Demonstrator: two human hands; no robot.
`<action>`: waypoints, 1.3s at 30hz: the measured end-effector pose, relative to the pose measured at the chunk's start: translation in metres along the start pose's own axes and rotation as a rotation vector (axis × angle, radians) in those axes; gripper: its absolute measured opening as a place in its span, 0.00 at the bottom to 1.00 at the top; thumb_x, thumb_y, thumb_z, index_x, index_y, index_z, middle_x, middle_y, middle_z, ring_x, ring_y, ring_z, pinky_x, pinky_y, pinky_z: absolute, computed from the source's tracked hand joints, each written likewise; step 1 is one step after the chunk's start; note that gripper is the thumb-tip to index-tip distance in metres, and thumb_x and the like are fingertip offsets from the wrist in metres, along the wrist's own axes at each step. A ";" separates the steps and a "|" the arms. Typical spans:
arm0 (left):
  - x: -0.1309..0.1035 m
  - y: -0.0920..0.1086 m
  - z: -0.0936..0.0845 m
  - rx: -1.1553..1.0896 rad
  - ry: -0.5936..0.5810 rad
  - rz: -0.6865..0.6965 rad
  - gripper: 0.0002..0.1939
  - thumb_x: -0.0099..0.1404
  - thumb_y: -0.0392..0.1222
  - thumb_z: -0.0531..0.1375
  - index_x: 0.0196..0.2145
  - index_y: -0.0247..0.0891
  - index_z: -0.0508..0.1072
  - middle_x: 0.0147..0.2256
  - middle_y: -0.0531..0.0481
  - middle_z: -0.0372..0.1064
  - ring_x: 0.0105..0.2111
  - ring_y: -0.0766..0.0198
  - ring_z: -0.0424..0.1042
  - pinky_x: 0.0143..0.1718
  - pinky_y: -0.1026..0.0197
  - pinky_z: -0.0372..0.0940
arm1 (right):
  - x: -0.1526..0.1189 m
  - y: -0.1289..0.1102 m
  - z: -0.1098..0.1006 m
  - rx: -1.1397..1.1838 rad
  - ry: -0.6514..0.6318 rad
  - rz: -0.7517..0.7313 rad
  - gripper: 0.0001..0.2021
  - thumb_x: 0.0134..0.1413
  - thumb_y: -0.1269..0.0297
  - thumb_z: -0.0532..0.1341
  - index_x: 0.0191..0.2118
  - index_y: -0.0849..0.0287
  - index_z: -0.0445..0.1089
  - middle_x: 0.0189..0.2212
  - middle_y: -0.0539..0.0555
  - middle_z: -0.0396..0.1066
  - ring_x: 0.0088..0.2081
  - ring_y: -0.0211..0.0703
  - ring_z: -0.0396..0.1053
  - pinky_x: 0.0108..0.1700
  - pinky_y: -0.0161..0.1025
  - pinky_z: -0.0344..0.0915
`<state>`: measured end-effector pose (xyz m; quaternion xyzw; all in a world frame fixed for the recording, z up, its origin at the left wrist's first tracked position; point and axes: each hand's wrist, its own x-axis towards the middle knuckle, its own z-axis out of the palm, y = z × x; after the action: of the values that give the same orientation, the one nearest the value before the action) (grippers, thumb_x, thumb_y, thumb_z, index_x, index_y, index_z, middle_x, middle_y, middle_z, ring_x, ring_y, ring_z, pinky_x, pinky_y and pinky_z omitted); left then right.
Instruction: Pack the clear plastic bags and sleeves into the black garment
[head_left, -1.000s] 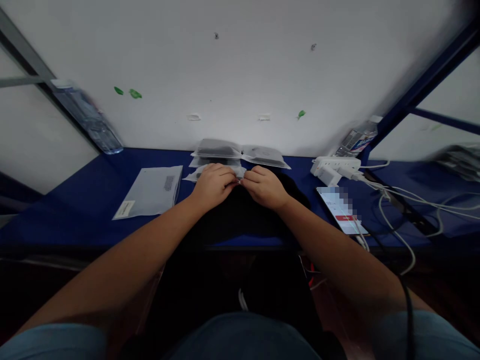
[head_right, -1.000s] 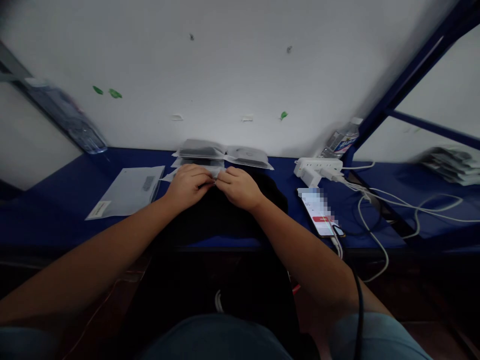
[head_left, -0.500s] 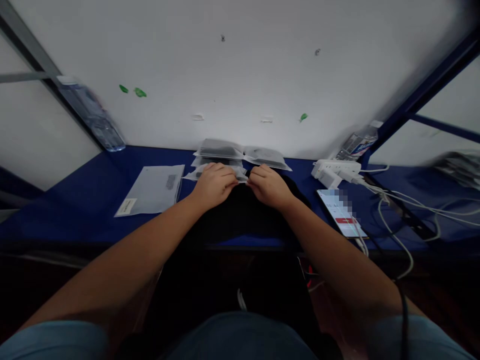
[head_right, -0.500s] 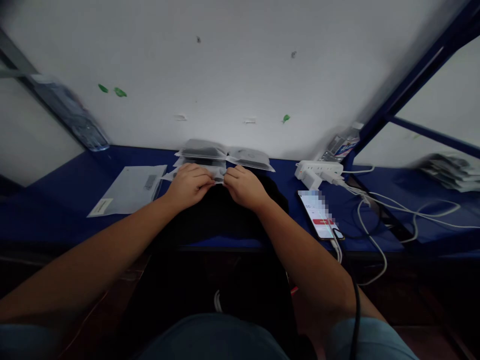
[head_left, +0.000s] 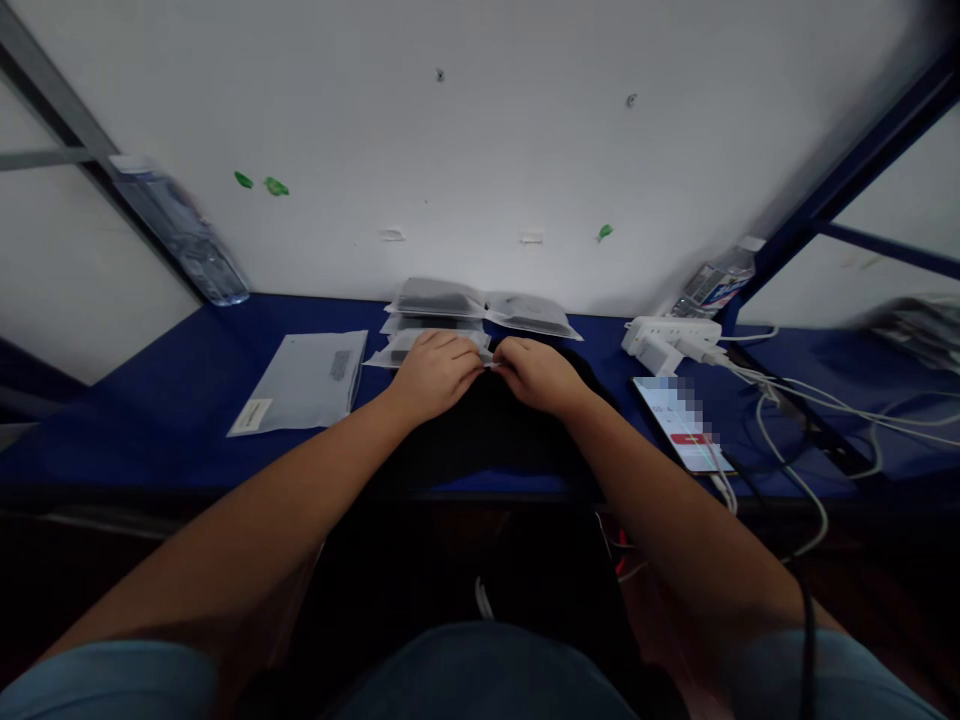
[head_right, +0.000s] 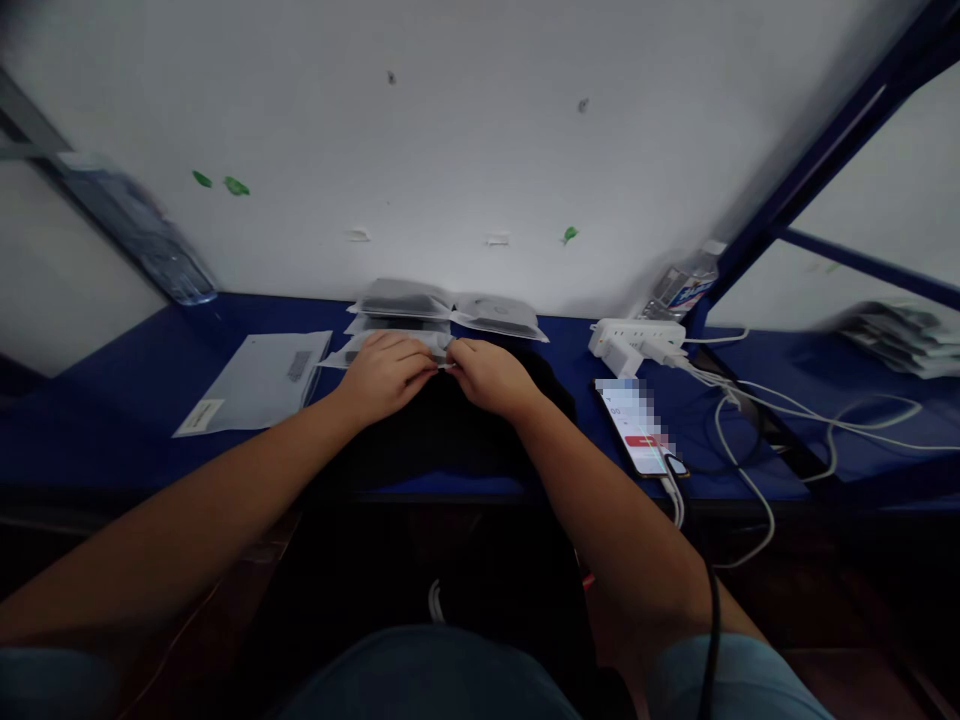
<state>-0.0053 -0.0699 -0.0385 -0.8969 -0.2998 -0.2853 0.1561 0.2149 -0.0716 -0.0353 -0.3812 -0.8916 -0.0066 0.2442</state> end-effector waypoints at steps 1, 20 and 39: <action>0.000 0.000 0.000 0.001 -0.015 0.005 0.09 0.72 0.40 0.56 0.38 0.42 0.76 0.41 0.48 0.77 0.43 0.55 0.73 0.47 0.50 0.63 | 0.000 0.000 -0.001 -0.005 -0.011 0.005 0.05 0.64 0.69 0.56 0.41 0.58 0.68 0.37 0.57 0.73 0.39 0.48 0.69 0.42 0.42 0.62; -0.010 -0.016 -0.015 0.164 -0.139 -0.172 0.27 0.64 0.28 0.52 0.60 0.33 0.69 0.58 0.35 0.70 0.57 0.46 0.71 0.57 0.43 0.67 | -0.011 0.031 -0.011 0.212 -0.367 0.293 0.37 0.50 0.48 0.70 0.62 0.61 0.67 0.64 0.69 0.61 0.65 0.63 0.60 0.65 0.57 0.58; 0.162 -0.014 0.082 0.285 -0.361 -0.074 0.22 0.73 0.29 0.47 0.61 0.19 0.65 0.63 0.26 0.62 0.63 0.46 0.63 0.63 0.48 0.57 | -0.004 -0.003 -0.012 0.085 -0.594 0.432 0.50 0.58 0.37 0.60 0.74 0.63 0.41 0.74 0.69 0.34 0.74 0.63 0.31 0.71 0.59 0.38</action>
<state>0.1267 0.0508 -0.0037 -0.8906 -0.3928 -0.0807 0.2145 0.2207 -0.0785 -0.0259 -0.5353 -0.8222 0.1931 -0.0139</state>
